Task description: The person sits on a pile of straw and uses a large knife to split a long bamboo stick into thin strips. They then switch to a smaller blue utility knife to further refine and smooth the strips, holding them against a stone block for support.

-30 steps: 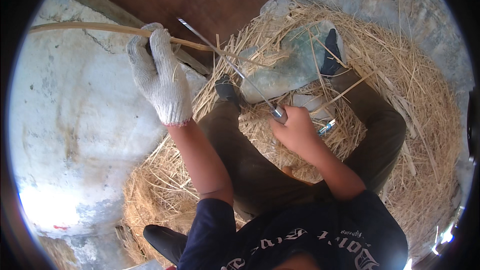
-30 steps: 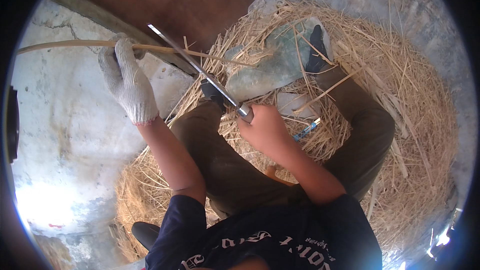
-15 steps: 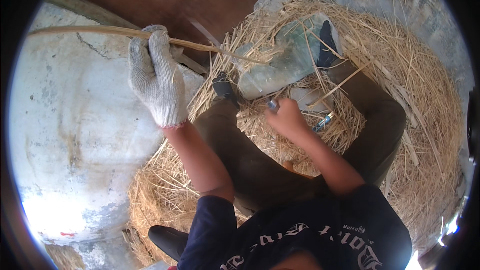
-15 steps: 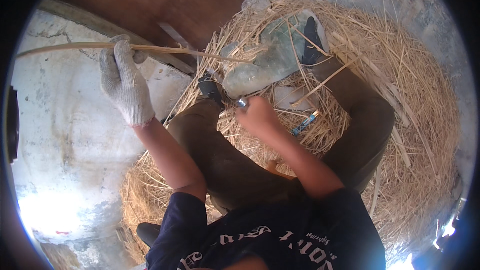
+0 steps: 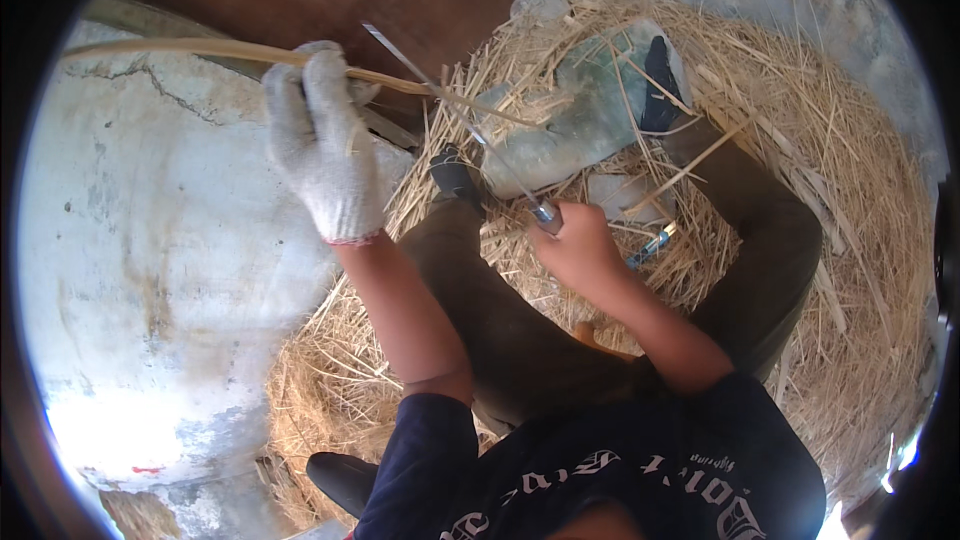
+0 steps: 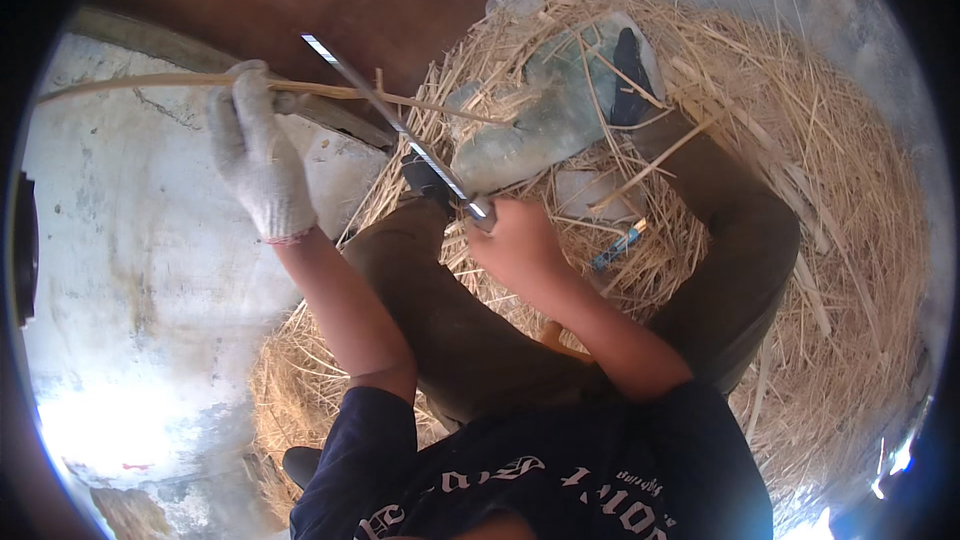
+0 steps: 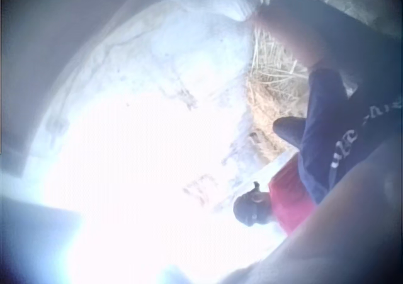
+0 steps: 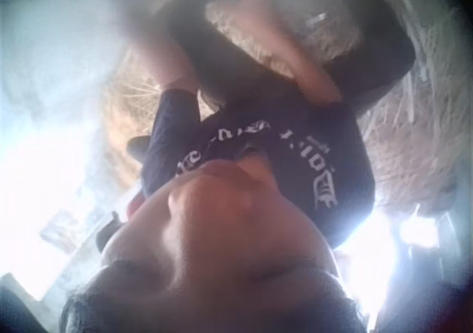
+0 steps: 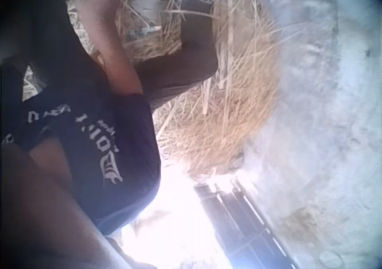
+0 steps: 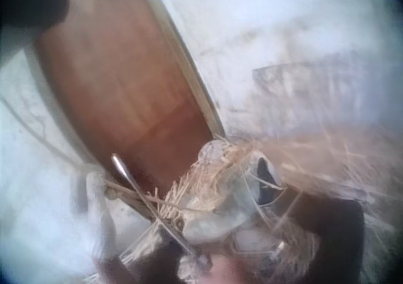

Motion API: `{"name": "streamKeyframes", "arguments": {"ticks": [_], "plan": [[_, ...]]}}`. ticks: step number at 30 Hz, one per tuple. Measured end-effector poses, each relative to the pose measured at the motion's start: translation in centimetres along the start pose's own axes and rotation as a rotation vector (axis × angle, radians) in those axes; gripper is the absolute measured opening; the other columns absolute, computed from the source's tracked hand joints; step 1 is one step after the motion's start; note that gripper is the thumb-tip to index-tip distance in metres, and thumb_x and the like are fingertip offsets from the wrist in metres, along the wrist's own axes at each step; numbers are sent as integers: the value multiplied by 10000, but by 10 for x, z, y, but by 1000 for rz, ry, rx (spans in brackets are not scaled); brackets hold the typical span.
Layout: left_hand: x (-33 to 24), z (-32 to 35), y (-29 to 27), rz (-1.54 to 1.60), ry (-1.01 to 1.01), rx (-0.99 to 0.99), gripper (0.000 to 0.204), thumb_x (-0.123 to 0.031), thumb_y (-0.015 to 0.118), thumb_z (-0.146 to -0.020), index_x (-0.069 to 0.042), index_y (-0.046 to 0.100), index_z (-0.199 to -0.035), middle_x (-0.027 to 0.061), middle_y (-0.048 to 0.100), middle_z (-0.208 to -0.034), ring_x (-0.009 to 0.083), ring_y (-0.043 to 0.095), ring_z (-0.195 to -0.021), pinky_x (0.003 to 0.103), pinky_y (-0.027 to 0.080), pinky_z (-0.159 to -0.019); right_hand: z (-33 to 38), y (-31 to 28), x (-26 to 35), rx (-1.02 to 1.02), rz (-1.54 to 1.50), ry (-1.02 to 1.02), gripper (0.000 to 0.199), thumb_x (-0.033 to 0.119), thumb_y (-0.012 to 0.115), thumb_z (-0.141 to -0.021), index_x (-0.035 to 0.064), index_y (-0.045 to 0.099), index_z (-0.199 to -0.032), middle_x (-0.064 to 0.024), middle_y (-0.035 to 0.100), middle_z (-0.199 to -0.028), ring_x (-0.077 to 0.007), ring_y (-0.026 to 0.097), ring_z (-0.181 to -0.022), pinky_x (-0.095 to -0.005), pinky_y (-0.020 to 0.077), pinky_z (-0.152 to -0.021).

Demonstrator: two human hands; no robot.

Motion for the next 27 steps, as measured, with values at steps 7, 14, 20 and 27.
{"name": "streamKeyframes", "arguments": {"ticks": [7, 14, 20, 27], "plan": [[-26, 8, 10, -153, 163, 100, 178, -99, 571, -1038, 38, 672, -1091, 82, 679, -1056, 122, 634, -901, 281, 552, -795, -21, -3, -52, -17, 125, 145, 212, 199, 698, -848, -13, 683, -851, -204, 650, -676, -372, 697, -679, -452, 521, -647], [-34, 12, 11, -113, 126, 79, 205, -134, 584, -1035, 29, 684, -1109, 69, 676, -1025, 116, 597, -878, 273, 515, -791, -3, 6, -6, 52, -189, 36, 234, 213, 688, -867, -21, 683, -862, -185, 674, -703, -328, 667, -626, -425, 519, -631], [11, 1, 2, 281, 5, 103, 183, -134, 580, -1032, 28, 642, -1091, 110, 652, -1045, 167, 641, -882, 317, 575, -797, -9, -5, -2, 60, -33, -16, 267, 237, 700, -851, -29, 685, -860, -201, 687, -732, -361, 705, -695, -425, 526, -641], [-6, 14, 12, 56, 74, 170, 175, -73, 581, -1014, 42, 633, -1135, 114, 659, -1078, 163, 645, -892, 311, 587, -793, -15, -5, -33, 24, 16, 87, 243, 226, 693, -846, -17, 687, -849, -187, 673, -694, -376, 700, -697, -433, 530, -649]]}}
Point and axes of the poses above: each hand's wrist, its own z-axis away from the middle knuckle, its own y-axis out of the palm, x = y × z, the point moved 10 cm from there along -z, towards the middle knuckle
